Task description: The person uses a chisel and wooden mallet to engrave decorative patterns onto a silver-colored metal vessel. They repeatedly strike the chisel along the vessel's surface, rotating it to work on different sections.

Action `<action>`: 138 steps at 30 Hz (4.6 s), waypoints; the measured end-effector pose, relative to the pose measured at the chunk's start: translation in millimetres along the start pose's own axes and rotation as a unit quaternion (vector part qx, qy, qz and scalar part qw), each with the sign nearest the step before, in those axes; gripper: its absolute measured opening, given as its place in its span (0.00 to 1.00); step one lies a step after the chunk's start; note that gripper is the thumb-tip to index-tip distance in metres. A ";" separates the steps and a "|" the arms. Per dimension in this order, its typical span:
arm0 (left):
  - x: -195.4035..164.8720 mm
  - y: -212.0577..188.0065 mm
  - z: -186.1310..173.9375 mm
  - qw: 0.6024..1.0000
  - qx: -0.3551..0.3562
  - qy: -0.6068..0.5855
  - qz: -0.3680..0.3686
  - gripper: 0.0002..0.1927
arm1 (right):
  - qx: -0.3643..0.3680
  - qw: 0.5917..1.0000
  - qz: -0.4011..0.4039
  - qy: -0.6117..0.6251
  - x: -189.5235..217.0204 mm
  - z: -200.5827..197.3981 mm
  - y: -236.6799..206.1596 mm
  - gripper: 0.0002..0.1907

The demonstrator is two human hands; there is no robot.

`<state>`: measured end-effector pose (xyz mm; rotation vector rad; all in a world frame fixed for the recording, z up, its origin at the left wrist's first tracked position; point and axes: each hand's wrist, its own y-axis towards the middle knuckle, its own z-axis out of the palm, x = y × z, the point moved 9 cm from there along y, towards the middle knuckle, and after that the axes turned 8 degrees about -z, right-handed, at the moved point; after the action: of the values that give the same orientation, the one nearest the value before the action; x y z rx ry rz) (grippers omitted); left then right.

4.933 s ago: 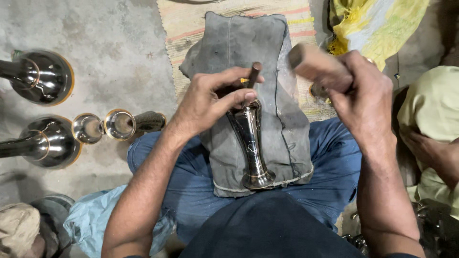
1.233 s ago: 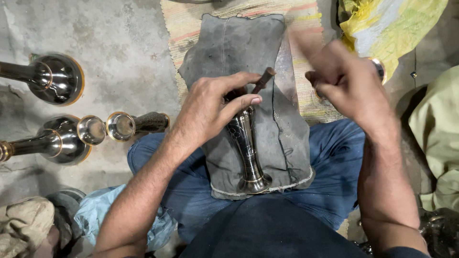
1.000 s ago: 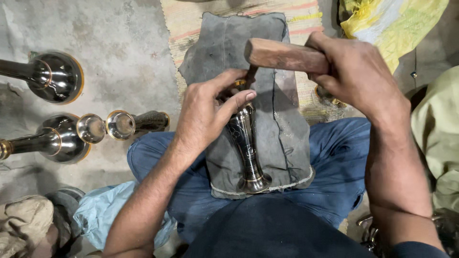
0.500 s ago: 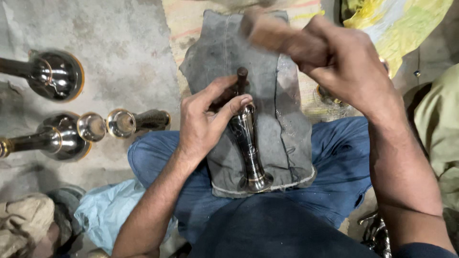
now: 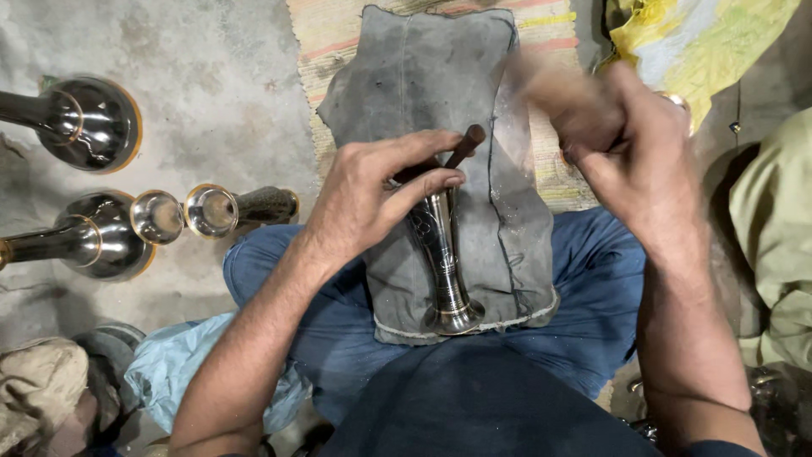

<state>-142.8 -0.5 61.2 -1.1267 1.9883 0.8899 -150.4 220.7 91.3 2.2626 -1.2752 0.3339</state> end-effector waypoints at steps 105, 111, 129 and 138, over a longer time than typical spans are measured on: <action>70.4 -18.2 -13.6 0.950 0.040 -0.299 -0.083 0.16 | -0.030 0.990 -0.098 -0.099 47.9 10.5 22.5 0.18; 60.8 -22.6 -18.0 0.963 0.057 -0.264 0.010 0.16 | 0.011 0.993 -0.084 -0.079 61.8 12.8 42.4 0.18; 79.6 -44.8 -19.7 0.959 -0.048 -0.274 -0.046 0.16 | 0.123 0.972 -0.140 -0.145 91.2 31.6 89.2 0.19; 94.7 -60.0 -10.5 0.892 -0.104 -0.400 -0.182 0.17 | 0.188 0.966 -0.110 -0.138 88.8 48.6 114.6 0.18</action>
<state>-129.3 -73.3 -23.6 -0.9727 0.9911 1.1382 -202.8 81.5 126.7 2.8276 -1.1498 0.1962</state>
